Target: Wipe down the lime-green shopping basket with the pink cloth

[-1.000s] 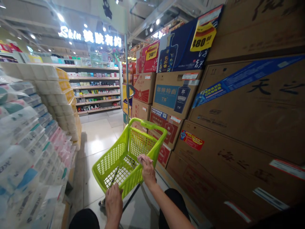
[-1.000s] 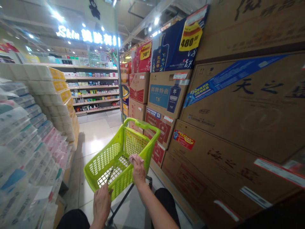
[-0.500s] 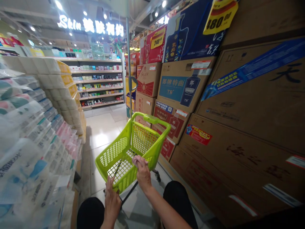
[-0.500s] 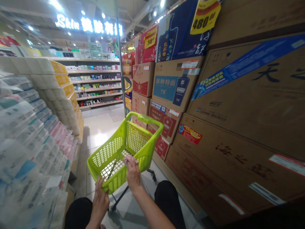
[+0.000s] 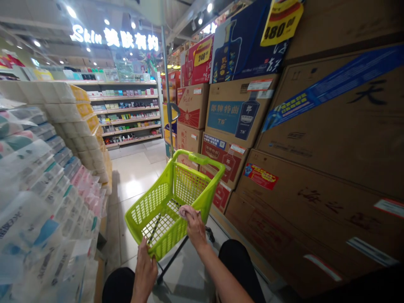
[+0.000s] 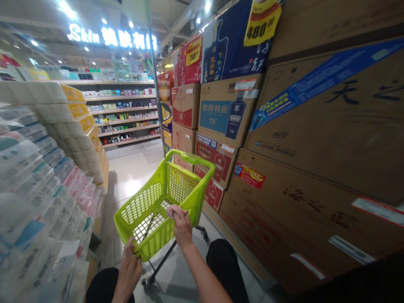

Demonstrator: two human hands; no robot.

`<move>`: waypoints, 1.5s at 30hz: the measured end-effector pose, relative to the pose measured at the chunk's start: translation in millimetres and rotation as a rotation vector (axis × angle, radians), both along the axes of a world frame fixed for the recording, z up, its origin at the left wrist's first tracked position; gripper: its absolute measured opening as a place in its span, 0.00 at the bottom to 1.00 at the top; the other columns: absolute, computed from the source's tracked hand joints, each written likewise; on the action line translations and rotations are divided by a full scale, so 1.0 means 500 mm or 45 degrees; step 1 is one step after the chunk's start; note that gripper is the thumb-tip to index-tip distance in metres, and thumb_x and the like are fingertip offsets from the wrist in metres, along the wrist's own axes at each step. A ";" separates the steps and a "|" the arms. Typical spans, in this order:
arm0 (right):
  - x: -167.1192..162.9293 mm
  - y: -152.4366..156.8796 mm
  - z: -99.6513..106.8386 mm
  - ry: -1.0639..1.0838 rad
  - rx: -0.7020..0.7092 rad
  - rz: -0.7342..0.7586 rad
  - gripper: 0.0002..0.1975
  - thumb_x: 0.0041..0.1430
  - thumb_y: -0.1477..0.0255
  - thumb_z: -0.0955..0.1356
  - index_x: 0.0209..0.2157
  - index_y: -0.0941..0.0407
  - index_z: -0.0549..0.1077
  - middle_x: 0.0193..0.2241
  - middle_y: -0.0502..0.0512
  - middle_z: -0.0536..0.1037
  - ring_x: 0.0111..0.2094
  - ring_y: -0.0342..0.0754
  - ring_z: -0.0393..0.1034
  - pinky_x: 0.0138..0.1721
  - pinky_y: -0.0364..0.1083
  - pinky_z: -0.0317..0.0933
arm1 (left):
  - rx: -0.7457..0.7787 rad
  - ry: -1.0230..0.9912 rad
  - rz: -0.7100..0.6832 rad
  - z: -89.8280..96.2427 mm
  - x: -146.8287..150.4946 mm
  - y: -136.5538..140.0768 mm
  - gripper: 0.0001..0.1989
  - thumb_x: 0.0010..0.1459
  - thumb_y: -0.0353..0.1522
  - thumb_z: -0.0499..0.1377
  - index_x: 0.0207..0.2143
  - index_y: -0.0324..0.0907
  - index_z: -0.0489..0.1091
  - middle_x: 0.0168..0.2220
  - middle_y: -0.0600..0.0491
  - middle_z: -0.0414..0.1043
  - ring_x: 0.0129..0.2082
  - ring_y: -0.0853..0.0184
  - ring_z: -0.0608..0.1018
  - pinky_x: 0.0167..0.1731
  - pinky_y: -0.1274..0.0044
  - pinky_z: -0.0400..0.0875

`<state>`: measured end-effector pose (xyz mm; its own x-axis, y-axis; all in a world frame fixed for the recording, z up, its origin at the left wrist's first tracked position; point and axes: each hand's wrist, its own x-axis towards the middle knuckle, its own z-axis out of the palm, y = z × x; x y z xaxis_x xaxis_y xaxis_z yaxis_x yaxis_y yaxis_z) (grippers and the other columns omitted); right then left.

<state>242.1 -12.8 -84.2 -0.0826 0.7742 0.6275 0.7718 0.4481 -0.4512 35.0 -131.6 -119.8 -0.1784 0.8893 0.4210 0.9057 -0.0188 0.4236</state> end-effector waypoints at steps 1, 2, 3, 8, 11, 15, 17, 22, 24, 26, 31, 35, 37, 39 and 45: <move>-0.008 -0.005 -0.007 0.003 0.026 -0.010 0.31 0.54 0.88 0.57 0.56 0.53 0.70 0.57 0.56 0.70 0.58 0.50 0.62 0.61 0.52 0.55 | -0.006 -0.006 0.001 0.001 0.001 0.008 0.23 0.61 0.30 0.46 0.59 0.38 0.56 0.57 0.43 0.64 0.61 0.60 0.65 0.61 0.62 0.62; -0.022 -0.017 -0.016 -0.009 0.071 0.027 0.31 0.55 0.87 0.57 0.56 0.53 0.70 0.57 0.56 0.69 0.58 0.50 0.61 0.60 0.52 0.56 | -0.030 0.002 0.003 0.003 0.003 0.018 0.20 0.61 0.34 0.48 0.54 0.38 0.62 0.54 0.43 0.67 0.62 0.56 0.63 0.62 0.57 0.57; -0.039 -0.030 -0.027 -0.034 0.128 0.096 0.30 0.56 0.86 0.58 0.57 0.52 0.69 0.58 0.56 0.68 0.59 0.50 0.61 0.59 0.51 0.57 | -0.075 0.024 0.003 0.007 0.007 0.031 0.18 0.61 0.37 0.48 0.49 0.39 0.67 0.50 0.43 0.70 0.61 0.53 0.63 0.63 0.53 0.52; -0.064 -0.040 -0.063 -0.200 0.294 0.327 0.25 0.59 0.81 0.62 0.57 0.49 0.69 0.59 0.57 0.66 0.56 0.52 0.63 0.54 0.50 0.62 | -0.276 0.094 -0.120 0.049 0.063 0.103 0.22 0.66 0.36 0.39 0.49 0.45 0.70 0.48 0.48 0.74 0.54 0.58 0.70 0.63 0.50 0.35; 0.009 0.044 -0.050 -0.109 0.264 0.039 0.27 0.58 0.83 0.61 0.56 0.49 0.69 0.58 0.58 0.65 0.54 0.52 0.64 0.53 0.49 0.63 | -0.326 0.011 -0.067 0.076 0.097 0.134 0.24 0.67 0.38 0.36 0.48 0.46 0.70 0.47 0.49 0.74 0.53 0.60 0.71 0.63 0.55 0.41; 0.115 0.178 -0.013 0.131 0.233 -0.379 0.24 0.59 0.81 0.59 0.54 0.51 0.71 0.55 0.61 0.62 0.51 0.54 0.65 0.48 0.51 0.65 | -0.410 -0.064 0.003 0.091 0.108 0.154 0.26 0.67 0.42 0.36 0.46 0.46 0.71 0.44 0.49 0.74 0.50 0.60 0.72 0.55 0.63 0.57; 0.123 0.206 -0.010 0.240 0.229 -0.503 0.23 0.61 0.78 0.58 0.56 0.53 0.69 0.55 0.63 0.60 0.52 0.55 0.63 0.49 0.54 0.64 | -0.451 -0.063 0.010 0.093 0.108 0.160 0.25 0.66 0.42 0.36 0.46 0.47 0.71 0.44 0.49 0.74 0.50 0.60 0.72 0.52 0.65 0.60; 0.016 0.138 -0.087 0.342 0.257 -0.393 0.24 0.65 0.74 0.58 0.62 0.51 0.61 0.55 0.65 0.59 0.57 0.58 0.57 0.54 0.60 0.60 | -0.547 0.015 0.118 0.097 0.118 0.166 0.23 0.65 0.40 0.39 0.49 0.48 0.69 0.44 0.49 0.73 0.51 0.59 0.72 0.52 0.63 0.58; -0.013 0.103 -0.112 0.352 0.216 -0.244 0.24 0.66 0.75 0.56 0.62 0.49 0.60 0.56 0.63 0.60 0.57 0.56 0.59 0.54 0.57 0.60 | -0.560 0.022 0.101 0.099 0.117 0.164 0.23 0.65 0.40 0.39 0.50 0.48 0.69 0.46 0.49 0.73 0.52 0.59 0.71 0.52 0.64 0.59; -0.004 0.098 -0.106 0.460 0.205 -0.280 0.23 0.67 0.73 0.56 0.62 0.51 0.60 0.55 0.64 0.62 0.57 0.55 0.61 0.53 0.55 0.61 | -0.581 0.005 0.069 0.102 0.110 0.162 0.23 0.65 0.41 0.38 0.50 0.47 0.68 0.47 0.48 0.73 0.53 0.59 0.71 0.53 0.64 0.59; 0.101 0.187 -0.003 0.839 0.236 -0.731 0.24 0.67 0.65 0.56 0.59 0.62 0.61 0.55 0.74 0.62 0.59 0.60 0.58 0.56 0.58 0.56 | -0.708 -0.192 0.038 0.110 0.093 0.166 0.24 0.64 0.41 0.38 0.49 0.46 0.68 0.45 0.49 0.73 0.52 0.60 0.72 0.51 0.67 0.62; 0.080 0.203 -0.029 0.819 0.131 -0.820 0.23 0.66 0.68 0.53 0.53 0.64 0.68 0.53 0.76 0.61 0.55 0.62 0.61 0.52 0.59 0.59 | -0.731 -0.300 0.084 0.116 0.096 0.177 0.21 0.62 0.39 0.41 0.45 0.46 0.70 0.45 0.49 0.74 0.52 0.58 0.73 0.50 0.67 0.64; 0.041 0.172 -0.090 0.728 0.115 -0.773 0.21 0.65 0.69 0.54 0.49 0.63 0.71 0.51 0.75 0.63 0.53 0.62 0.64 0.50 0.58 0.61 | -0.717 -0.313 0.098 0.119 0.097 0.180 0.21 0.62 0.40 0.42 0.43 0.46 0.71 0.44 0.49 0.74 0.53 0.57 0.72 0.50 0.65 0.64; 0.018 0.137 -0.140 0.580 0.140 -0.631 0.20 0.64 0.71 0.55 0.47 0.60 0.73 0.50 0.71 0.66 0.52 0.60 0.65 0.49 0.56 0.63 | -0.697 -0.344 0.126 0.124 0.097 0.181 0.20 0.61 0.40 0.42 0.40 0.47 0.72 0.43 0.49 0.75 0.53 0.56 0.72 0.51 0.66 0.64; 0.108 0.151 -0.059 0.534 0.174 -0.672 0.19 0.64 0.73 0.56 0.49 0.59 0.71 0.53 0.68 0.65 0.56 0.58 0.62 0.53 0.56 0.61 | -0.628 -0.384 0.149 0.133 0.097 0.166 0.20 0.62 0.41 0.42 0.42 0.47 0.72 0.44 0.50 0.74 0.53 0.58 0.72 0.51 0.67 0.63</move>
<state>296.3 62.6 -113.6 0.5548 0.5556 0.6192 0.6751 0.1344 -0.7254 83.5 -48.9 -53.4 -0.3349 0.9343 -0.1219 0.7281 0.3387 0.5960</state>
